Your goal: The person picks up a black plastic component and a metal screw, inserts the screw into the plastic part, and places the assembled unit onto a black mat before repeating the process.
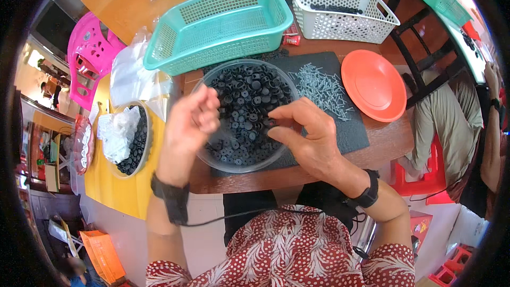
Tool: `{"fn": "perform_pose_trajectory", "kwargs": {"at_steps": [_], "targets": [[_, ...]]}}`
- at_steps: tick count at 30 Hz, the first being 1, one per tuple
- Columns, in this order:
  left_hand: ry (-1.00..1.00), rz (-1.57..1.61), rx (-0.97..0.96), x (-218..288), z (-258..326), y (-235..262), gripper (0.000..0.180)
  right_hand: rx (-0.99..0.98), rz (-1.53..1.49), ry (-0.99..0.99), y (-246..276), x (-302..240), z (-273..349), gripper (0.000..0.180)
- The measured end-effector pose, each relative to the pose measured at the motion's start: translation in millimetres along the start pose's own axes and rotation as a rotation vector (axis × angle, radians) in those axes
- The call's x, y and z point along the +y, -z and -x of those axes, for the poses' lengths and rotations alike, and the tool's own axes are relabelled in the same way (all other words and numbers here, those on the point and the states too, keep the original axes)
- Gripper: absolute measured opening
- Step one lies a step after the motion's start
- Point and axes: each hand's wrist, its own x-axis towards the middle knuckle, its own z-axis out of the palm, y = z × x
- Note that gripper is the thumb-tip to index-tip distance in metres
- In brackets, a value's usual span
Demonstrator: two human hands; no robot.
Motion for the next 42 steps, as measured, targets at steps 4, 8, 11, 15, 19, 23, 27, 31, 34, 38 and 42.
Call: {"fn": "perform_pose_trajectory", "kwargs": {"at_steps": [4, 8, 11, 15, 19, 23, 27, 31, 34, 38, 42], "targets": [[-0.232, -0.074, 0.164, 48.7, -42.3, 20.6, 0.016, 0.006, -0.016, -0.001, 4.0, 2.0, 2.9, 0.024], [-0.201, 0.008, 0.332, 64.1, -70.2, 23.7, 0.025, 0.02, -0.049, -0.045, 7.3, 9.4, 1.4, 0.024], [-0.228, 0.046, 0.389, 63.0, -86.2, 28.0, 0.031, 0.042, -0.105, -0.079, 9.8, 15.4, 2.4, 0.023], [-0.451, -0.086, 0.401, 53.0, -95.4, 25.8, 0.036, 0.043, -0.131, -0.108, 13.6, 20.4, 5.1, 0.023], [-0.405, -0.008, 0.43, 58.5, -114.0, 38.9, 0.039, 0.025, -0.136, -0.119, 13.0, 20.9, 5.7, 0.024], [-0.354, -0.107, 0.513, 55.7, -94.7, 22.6, 0.031, 0.04, -0.148, -0.093, 12.8, 21.7, 7.2, 0.024], [-0.479, -0.611, 0.341, 51.9, -71.2, 34.9, 0.017, 0.013, -0.141, -0.098, 12.4, 20.6, 7.0, 0.024], [-0.581, -0.873, 0.161, 41.6, -58.4, 47.1, 0.013, 0.018, -0.155, -0.138, 9.6, 18.3, 7.1, 0.024], [-0.846, -1.275, 0.16, 33.7, -61.0, 58.2, 0.015, 0.006, -0.144, -0.136, 6.5, 18.0, 6.5, 0.024], [-1.001, -1.569, 0.202, 31.7, -58.8, 53.3, 0.016, 0.0, -0.132, -0.146, 5.9, 15.7, 6.1, 0.024], [-0.952, -1.606, 0.224, 30.3, -55.3, 51.0, 0.017, 0.003, -0.131, -0.13, 6.1, 14.7, 8.1, 0.024]]}}
